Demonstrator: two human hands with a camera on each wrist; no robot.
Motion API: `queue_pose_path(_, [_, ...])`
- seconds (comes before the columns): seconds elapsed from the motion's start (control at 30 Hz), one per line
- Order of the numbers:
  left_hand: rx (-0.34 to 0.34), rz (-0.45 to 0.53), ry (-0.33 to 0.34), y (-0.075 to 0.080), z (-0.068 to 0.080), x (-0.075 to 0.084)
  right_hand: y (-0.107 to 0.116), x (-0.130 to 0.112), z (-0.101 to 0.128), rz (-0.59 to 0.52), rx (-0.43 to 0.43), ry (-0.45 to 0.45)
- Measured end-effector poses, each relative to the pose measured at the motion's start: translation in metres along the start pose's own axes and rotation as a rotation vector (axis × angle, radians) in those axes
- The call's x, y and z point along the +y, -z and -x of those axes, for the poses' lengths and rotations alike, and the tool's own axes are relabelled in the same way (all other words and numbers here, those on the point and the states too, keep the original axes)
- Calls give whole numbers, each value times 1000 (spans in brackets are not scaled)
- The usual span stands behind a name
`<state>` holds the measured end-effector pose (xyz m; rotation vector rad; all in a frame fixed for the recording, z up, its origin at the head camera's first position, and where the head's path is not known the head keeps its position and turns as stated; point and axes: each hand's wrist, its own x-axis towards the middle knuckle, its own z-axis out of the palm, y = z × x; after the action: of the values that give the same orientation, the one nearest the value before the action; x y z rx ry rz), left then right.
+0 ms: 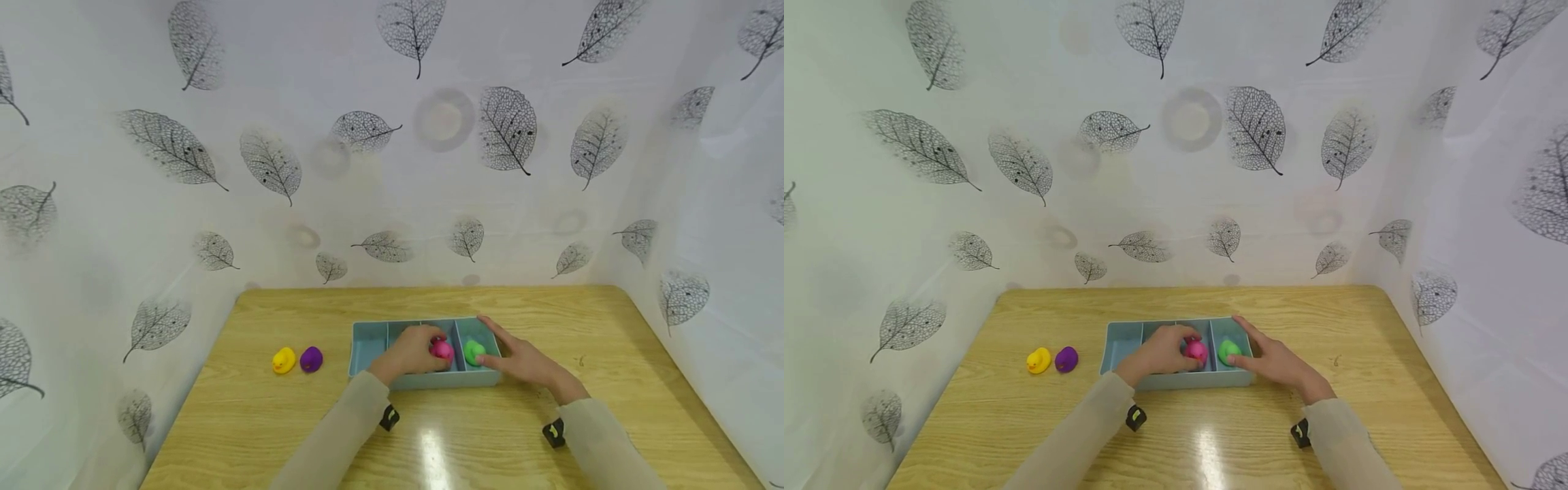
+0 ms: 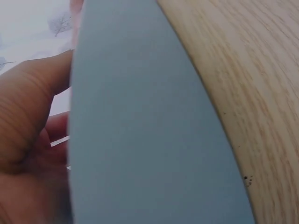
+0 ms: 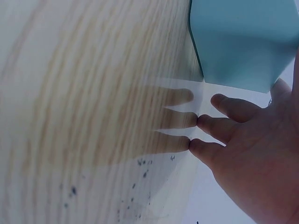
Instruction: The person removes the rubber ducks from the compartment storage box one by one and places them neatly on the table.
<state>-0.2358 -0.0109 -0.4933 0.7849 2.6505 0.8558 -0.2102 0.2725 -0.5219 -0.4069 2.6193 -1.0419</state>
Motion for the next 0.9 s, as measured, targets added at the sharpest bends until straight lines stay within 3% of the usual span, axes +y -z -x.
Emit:
queue_pose_path(0.13, [16, 70, 9, 7, 5, 1, 0, -1, 0, -10, 2, 6])
queue_pose_path(0.33, [97, 139, -18, 15, 12, -3, 0, 0, 0, -5, 4, 9])
queue_pose_path(0.63, [233, 193, -150, 20, 22, -10, 0, -1, 1, -29, -3, 17])
queue_pose_path(0.9, [245, 242, -184, 32, 33, -16, 0, -2, 2, -34, 0, 27])
